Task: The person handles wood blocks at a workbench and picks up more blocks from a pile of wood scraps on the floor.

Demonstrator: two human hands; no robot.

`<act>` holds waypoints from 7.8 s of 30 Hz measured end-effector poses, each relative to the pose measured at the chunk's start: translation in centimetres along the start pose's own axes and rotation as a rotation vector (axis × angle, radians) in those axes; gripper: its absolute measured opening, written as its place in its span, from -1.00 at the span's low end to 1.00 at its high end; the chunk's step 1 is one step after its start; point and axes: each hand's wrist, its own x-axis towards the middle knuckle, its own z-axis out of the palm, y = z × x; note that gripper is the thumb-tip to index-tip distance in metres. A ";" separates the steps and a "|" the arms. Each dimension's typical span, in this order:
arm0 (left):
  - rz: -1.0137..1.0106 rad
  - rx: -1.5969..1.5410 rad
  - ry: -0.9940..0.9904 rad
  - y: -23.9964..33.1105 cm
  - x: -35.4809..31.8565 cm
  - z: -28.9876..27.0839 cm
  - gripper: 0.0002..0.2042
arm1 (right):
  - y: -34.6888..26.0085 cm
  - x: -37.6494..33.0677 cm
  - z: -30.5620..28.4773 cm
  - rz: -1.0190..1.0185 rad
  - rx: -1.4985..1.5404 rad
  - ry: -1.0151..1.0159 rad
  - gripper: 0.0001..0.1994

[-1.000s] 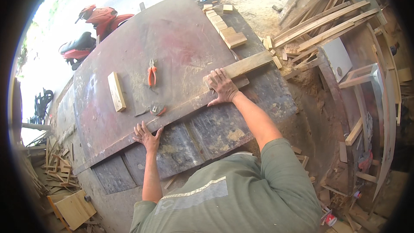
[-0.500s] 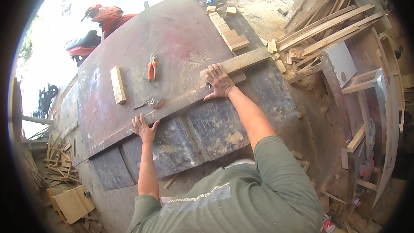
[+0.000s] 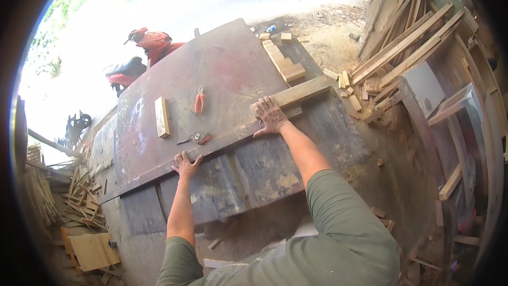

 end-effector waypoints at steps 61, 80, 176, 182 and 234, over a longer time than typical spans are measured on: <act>0.902 -0.146 -0.137 44.4 -7.0 -4.6 -0.26 | 23.3 -16.7 -43.6 1.102 -0.230 -0.479 -0.23; 0.216 -0.236 0.346 16.1 4.5 -12.4 -0.09 | 2.4 -37.6 -31.0 0.854 0.328 -1.191 -0.18; 0.021 0.050 -0.005 10.8 8.8 -12.1 0.03 | 10.2 11.2 -4.4 0.127 0.140 -0.239 0.13; 0.140 -0.087 0.259 9.8 -2.0 -8.3 -0.30 | 9.7 3.3 -11.5 0.030 -0.048 -0.302 -0.22; -0.867 -1.588 -0.366 19.9 -21.2 13.9 -0.11 | 8.4 -19.6 -11.9 0.573 0.725 -0.878 -0.61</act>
